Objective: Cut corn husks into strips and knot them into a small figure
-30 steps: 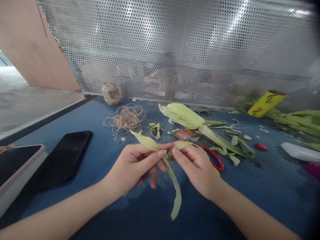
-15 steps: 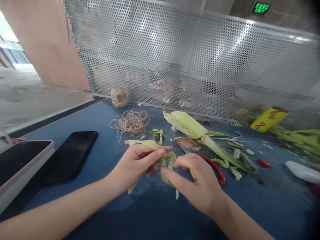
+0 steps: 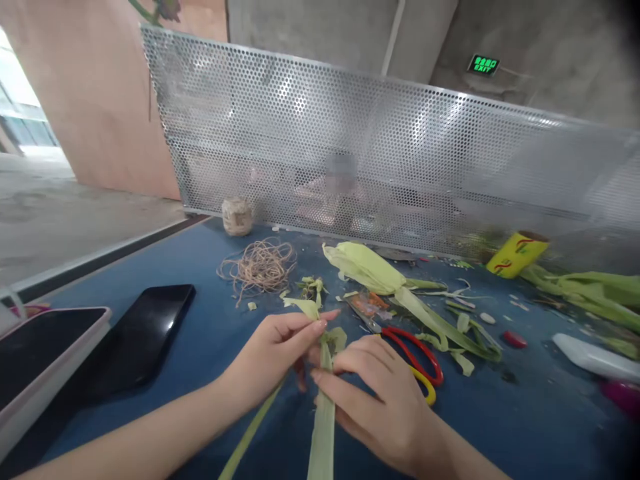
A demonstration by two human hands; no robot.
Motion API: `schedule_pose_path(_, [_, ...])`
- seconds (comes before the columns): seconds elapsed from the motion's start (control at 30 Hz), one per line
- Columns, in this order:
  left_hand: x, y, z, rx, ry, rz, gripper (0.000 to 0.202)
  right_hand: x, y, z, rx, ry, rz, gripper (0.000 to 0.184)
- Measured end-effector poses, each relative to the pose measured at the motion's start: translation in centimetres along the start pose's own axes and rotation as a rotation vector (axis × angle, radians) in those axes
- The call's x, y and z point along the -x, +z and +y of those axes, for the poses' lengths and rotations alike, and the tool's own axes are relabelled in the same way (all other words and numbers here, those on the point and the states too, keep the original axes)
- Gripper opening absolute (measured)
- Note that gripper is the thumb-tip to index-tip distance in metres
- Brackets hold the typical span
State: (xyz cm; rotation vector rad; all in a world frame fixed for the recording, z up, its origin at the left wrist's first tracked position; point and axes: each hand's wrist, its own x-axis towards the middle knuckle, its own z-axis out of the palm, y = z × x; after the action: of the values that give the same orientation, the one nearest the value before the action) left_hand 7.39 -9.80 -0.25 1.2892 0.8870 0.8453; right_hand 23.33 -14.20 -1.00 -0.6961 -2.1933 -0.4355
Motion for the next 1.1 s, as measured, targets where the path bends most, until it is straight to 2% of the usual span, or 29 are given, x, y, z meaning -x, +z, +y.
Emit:
schedule_pose_path(0.07, [0.0,0.0,0.0,0.043,0.015,-0.002,0.034,0.1,0.1,-0.1,-0.017,0.047,0.013,0.015])
schedule_pose_path(0.17, [0.2,0.0,0.0,0.096,-0.017,-0.026,0.022,0.4,0.3,-0.1,-0.062,0.126,-0.032,0.018])
schedule_pose_path(0.37, [0.5,0.1,-0.3,0.154,-0.081,-0.042,0.010,1.0,0.5,0.4,-0.152,0.152,-0.040,0.031])
schedule_pose_path(0.43, [0.4,0.0,-0.3,0.096,-0.044,-0.040,0.007,1.0,0.4,0.7,-0.207,0.198,-0.079,0.034])
schedule_pose_path(0.53, [0.2,-0.1,-0.1,-0.064,0.061,-0.013,0.004,1.0,0.1,1.2,-0.213,0.245,-0.139,0.027])
schedule_pose_path(0.67, [0.0,-0.3,-0.2,-0.135,0.076,-0.005,0.009,1.1,0.1,1.5,-0.081,0.224,-0.155,0.015])
schedule_pose_path(0.9, [0.2,-0.3,-0.6,-0.249,0.132,0.045,0.015,1.2,0.3,1.6,0.040,0.158,-0.121,0.015])
schedule_pose_path(1.03, [0.5,-0.3,-0.2,-0.385,0.218,0.122,0.011,1.4,0.4,1.7,-0.014,0.155,-0.099,0.022])
schedule_pose_path(1.1, [0.6,-0.3,0.0,-0.359,0.246,0.121,0.009,1.4,0.5,1.6,-0.125,0.203,-0.108,0.025])
